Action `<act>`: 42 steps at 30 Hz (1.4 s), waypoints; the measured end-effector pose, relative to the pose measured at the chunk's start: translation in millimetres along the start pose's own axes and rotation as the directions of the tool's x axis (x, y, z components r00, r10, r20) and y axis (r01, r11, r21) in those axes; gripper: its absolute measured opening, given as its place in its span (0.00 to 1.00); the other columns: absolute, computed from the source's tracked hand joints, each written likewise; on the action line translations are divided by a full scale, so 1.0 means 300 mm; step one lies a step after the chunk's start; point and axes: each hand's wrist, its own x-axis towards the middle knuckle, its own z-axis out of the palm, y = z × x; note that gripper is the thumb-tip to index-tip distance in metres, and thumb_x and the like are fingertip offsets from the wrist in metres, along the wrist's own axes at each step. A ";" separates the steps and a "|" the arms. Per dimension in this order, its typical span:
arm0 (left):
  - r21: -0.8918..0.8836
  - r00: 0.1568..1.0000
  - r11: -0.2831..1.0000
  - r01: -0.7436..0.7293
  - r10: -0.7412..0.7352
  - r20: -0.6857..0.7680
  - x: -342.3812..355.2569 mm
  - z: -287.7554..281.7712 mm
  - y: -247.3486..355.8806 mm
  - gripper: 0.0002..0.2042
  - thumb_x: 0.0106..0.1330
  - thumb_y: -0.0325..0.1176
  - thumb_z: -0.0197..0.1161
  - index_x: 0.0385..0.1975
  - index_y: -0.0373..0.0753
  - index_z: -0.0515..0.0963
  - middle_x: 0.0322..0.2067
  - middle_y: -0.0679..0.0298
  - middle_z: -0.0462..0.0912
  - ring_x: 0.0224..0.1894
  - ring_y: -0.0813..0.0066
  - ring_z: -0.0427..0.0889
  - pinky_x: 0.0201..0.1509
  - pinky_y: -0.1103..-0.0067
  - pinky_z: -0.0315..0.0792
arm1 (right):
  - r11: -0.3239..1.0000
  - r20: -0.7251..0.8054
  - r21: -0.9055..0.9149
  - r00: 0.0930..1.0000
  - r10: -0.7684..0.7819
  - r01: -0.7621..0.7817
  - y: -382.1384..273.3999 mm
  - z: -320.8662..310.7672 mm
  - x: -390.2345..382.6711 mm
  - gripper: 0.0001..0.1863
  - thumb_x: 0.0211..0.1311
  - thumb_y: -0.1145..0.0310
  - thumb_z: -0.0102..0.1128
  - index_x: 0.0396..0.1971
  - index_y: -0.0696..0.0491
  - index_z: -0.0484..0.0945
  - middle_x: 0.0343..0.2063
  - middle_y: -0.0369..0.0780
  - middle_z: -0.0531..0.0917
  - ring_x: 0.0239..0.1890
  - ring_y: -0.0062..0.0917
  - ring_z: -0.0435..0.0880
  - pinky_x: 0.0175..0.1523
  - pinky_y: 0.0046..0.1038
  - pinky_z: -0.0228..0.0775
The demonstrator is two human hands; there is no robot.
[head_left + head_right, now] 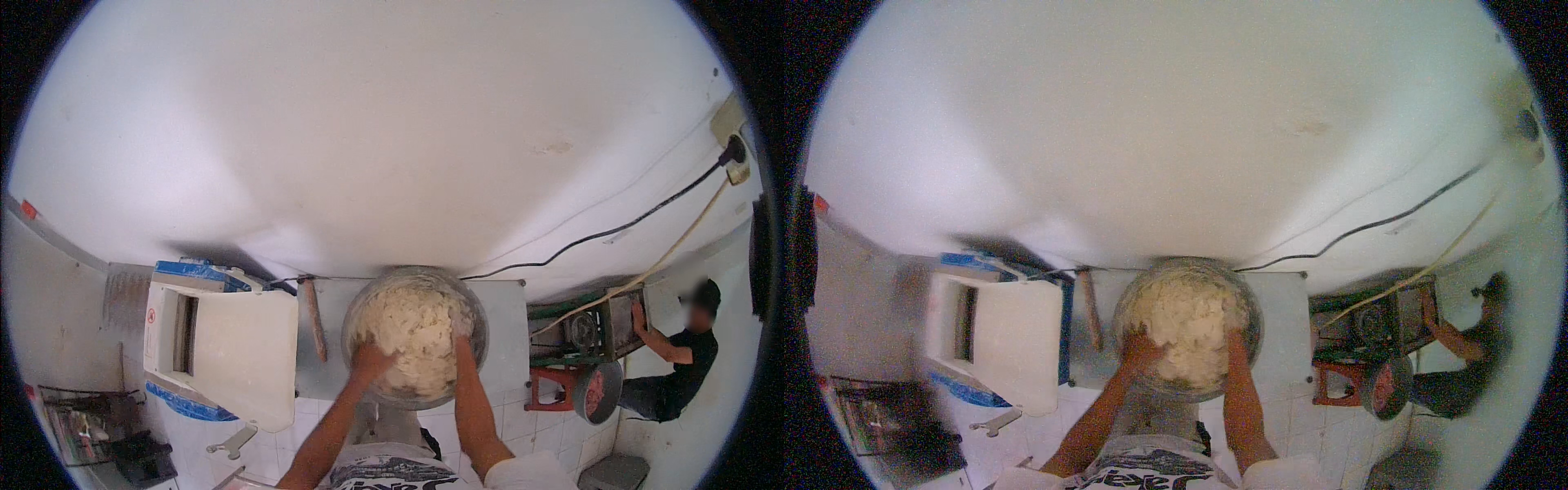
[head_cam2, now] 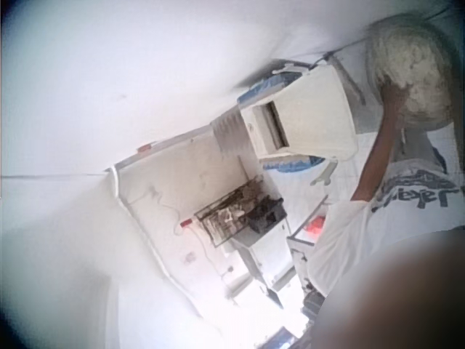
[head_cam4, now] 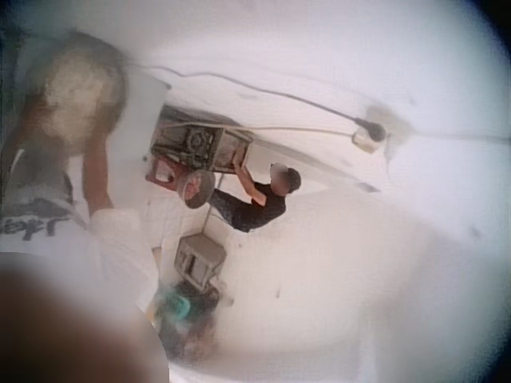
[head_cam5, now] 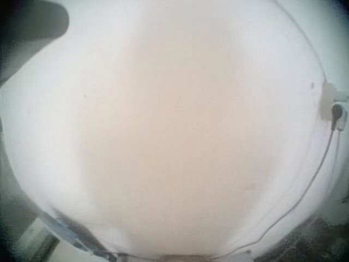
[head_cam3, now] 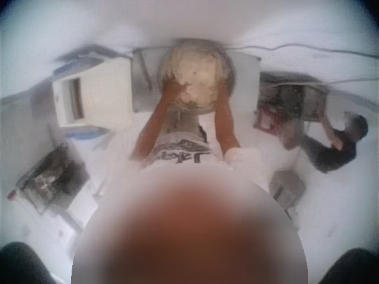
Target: The person kneads a large mass of dough in a metal bowl using both hands, repeatedly folding and pressing the mixture. A coworker operates a meat grinder nearby, but the camera wearer focuses solely on the dough.
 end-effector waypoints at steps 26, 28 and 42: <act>-0.909 0.886 0.300 0.290 -0.443 0.137 -0.110 0.105 0.251 0.37 0.65 0.57 0.61 0.67 0.36 0.66 0.61 0.58 0.73 0.60 0.62 0.72 0.63 0.68 0.66 | 0.692 0.739 -0.361 0.644 -0.197 0.625 -0.129 -0.083 0.143 0.21 0.68 0.58 0.57 0.56 0.52 0.76 0.49 0.43 0.82 0.50 0.38 0.80 0.57 0.40 0.71; -0.956 0.871 0.229 0.186 -0.488 0.053 -0.066 0.189 0.156 0.38 0.65 0.58 0.60 0.67 0.36 0.65 0.61 0.58 0.73 0.60 0.63 0.72 0.63 0.68 0.66 | 0.688 0.771 -0.393 0.626 -0.114 0.610 -0.167 0.051 0.173 0.21 0.68 0.58 0.57 0.56 0.52 0.76 0.50 0.44 0.82 0.50 0.38 0.80 0.57 0.41 0.70; -0.901 0.947 -0.428 -0.069 -0.312 0.076 0.216 0.276 -0.048 0.40 0.64 0.63 0.57 0.66 0.34 0.65 0.63 0.54 0.70 0.61 0.59 0.71 0.65 0.65 0.65 | 0.421 0.908 -0.411 0.404 0.110 0.809 0.018 0.081 0.033 0.22 0.65 0.60 0.59 0.56 0.53 0.76 0.50 0.45 0.81 0.52 0.38 0.79 0.59 0.42 0.69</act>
